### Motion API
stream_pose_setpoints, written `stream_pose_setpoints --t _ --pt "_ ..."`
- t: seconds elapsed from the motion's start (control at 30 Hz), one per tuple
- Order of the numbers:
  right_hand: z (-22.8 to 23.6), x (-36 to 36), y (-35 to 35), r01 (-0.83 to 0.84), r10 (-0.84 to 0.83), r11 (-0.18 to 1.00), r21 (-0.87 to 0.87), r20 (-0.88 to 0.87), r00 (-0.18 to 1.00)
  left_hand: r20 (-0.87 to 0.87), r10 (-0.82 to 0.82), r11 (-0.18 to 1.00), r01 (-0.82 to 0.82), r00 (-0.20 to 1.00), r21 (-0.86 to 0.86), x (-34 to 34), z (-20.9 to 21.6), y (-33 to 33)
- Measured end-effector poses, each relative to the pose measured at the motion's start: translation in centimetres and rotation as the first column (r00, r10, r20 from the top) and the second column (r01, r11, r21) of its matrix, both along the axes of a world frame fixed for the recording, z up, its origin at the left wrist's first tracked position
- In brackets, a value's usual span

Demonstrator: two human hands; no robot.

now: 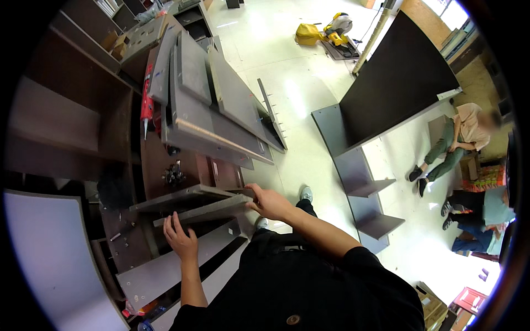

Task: The person assembles gray cabinet components on the floor using a cordless drill. They align panels, drive screws, and place a wooden shelf into the frame. Other people are visible in the background.

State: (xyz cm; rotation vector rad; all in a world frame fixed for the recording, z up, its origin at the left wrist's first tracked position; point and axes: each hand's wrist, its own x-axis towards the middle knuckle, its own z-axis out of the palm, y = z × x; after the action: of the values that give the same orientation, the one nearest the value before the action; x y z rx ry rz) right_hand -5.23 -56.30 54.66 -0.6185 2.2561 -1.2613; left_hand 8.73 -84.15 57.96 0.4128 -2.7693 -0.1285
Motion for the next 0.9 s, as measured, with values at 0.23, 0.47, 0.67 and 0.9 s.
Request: stream_pose_setpoints --t 0.23,0.47,0.67,0.9 --pt "-7.2 -5.7 17.3 0.278 -0.289 0.957 0.081 0.33 0.899 0.17 0.143 0.988 -0.129 0.975 -0.089 -1.3 1.3 2.7" --pt "-22.0 -5.7 38.0 0.47 -0.664 0.746 0.472 0.466 0.586 0.222 0.266 0.964 -0.253 0.938 -0.085 -2.5 1.3 4.8" --pt "-29.3 -5.5 44.5 0.075 -0.525 0.645 0.76 0.37 0.767 0.174 0.365 0.93 -0.349 0.915 -0.116 -3.8 1.4 4.2" --pt "-31.1 -14.3 44.2 0.255 -0.555 0.735 0.628 0.342 0.759 -0.154 0.526 0.85 -0.523 0.836 0.063 -9.3 2.5 6.8"
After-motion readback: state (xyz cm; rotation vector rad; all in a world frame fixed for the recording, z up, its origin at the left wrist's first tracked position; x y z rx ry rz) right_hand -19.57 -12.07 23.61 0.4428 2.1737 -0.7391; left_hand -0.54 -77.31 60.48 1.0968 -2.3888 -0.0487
